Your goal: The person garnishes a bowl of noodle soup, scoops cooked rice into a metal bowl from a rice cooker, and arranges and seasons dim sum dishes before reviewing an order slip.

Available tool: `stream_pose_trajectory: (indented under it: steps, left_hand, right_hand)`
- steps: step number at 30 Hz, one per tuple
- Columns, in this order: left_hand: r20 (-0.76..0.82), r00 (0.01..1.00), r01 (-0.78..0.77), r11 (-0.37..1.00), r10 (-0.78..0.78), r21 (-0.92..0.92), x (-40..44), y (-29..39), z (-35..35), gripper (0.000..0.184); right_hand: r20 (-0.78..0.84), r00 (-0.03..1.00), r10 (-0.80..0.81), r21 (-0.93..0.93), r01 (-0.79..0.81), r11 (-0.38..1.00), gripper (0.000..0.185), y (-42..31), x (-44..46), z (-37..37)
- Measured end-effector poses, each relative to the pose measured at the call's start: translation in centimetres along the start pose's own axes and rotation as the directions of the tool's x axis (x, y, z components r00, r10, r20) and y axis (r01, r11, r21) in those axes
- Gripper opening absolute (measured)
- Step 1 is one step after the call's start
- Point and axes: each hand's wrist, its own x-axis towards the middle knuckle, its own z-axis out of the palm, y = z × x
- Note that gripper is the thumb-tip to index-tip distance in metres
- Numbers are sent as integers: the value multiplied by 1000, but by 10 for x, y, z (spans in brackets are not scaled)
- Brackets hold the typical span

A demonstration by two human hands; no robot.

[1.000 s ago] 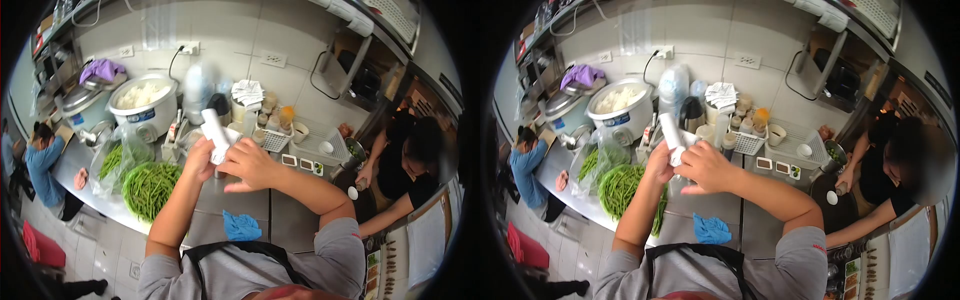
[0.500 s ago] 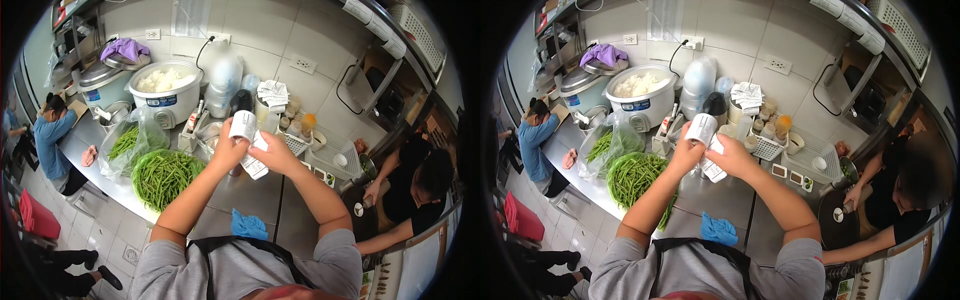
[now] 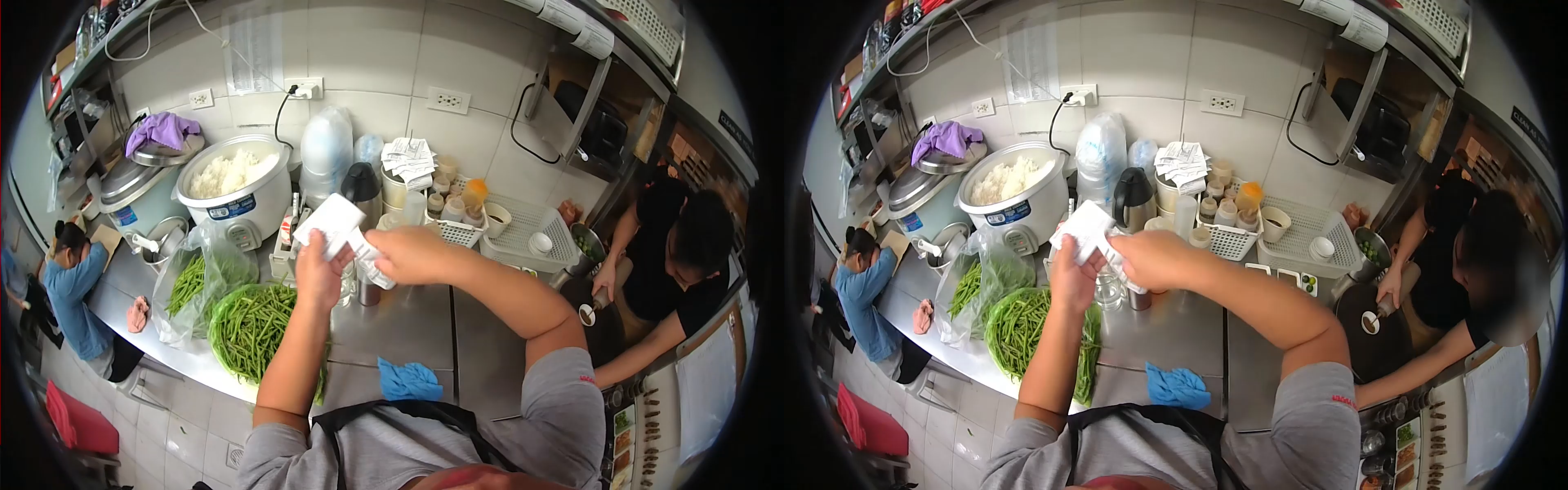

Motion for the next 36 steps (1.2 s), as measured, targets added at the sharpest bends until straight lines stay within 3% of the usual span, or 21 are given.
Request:
stream_pose_trajectory:
  steps: [3,4,6,8,9,11,12,13,14,17,20,21,23,24,27,31,33,35,36]
  left_hand:
    - [-59,992,-114,993,113,-10,7,10,-15,41]
    - [-70,989,-134,991,132,-21,7,15,-17,44]
    - [-67,989,-135,991,133,-26,5,21,-22,45]
    - [-51,991,-123,992,124,13,2,24,-30,45]
    - [-25,993,-116,993,117,37,0,24,-36,45]
    - [8,995,-98,991,98,93,-4,27,-47,45]
    - [18,996,-89,988,87,124,-5,30,-51,45]
    - [27,997,-80,985,77,155,-7,33,-56,45]
    - [3,997,-76,977,77,200,-10,37,-63,46]
    - [-95,992,-57,959,86,278,-17,53,-95,46]
    - [-182,973,-81,949,141,304,-29,72,-124,45]
    - [-193,968,-97,946,162,310,-34,79,-130,44]
    - [-247,948,-118,940,203,321,-44,91,-139,43]
    - [-247,942,-132,928,227,349,-49,95,-143,42]
    - [-250,929,-154,900,272,408,-65,105,-151,40]
    - [-280,907,-161,874,314,459,-87,115,-159,40]
    - [-287,887,-194,856,362,480,-100,124,-171,40]
    - [-293,872,-202,834,391,513,-116,136,-178,40]
    - [-291,870,-206,831,397,516,-124,142,-181,41]
  right_hand:
    - [-157,986,-55,-196,24,980,7,4,16,-26]
    - [-190,981,-30,-261,-21,965,9,14,32,-35]
    - [-329,934,-142,-420,-9,908,28,23,57,-79]
    - [-542,766,-345,-516,21,856,34,34,84,-140]
    - [-712,663,-231,-253,65,965,31,15,85,-173]
    - [-879,477,-5,2,14,1000,36,32,105,-235]
    - [-921,203,-333,-301,172,938,39,74,122,-262]
    - [-968,-20,-249,-250,87,964,44,83,129,-267]
    - [-989,-5,-145,-145,18,989,47,95,128,-268]
    - [-995,44,94,100,142,985,42,108,126,-254]
    - [-960,219,176,220,199,955,28,139,135,-256]
    - [-961,204,186,217,139,966,24,140,136,-258]
    - [-965,171,200,205,15,979,18,132,134,-271]
    - [-959,195,205,216,37,976,14,127,133,-279]
    - [-990,-72,-125,-97,-311,946,12,140,150,-308]
    - [-998,-60,-30,-6,-367,930,13,115,140,-296]
    - [-960,105,258,211,-333,919,43,100,120,-278]
    - [-992,-82,-91,-27,-579,815,50,82,122,-228]
    - [-997,68,-25,-51,-411,910,50,73,130,-201]
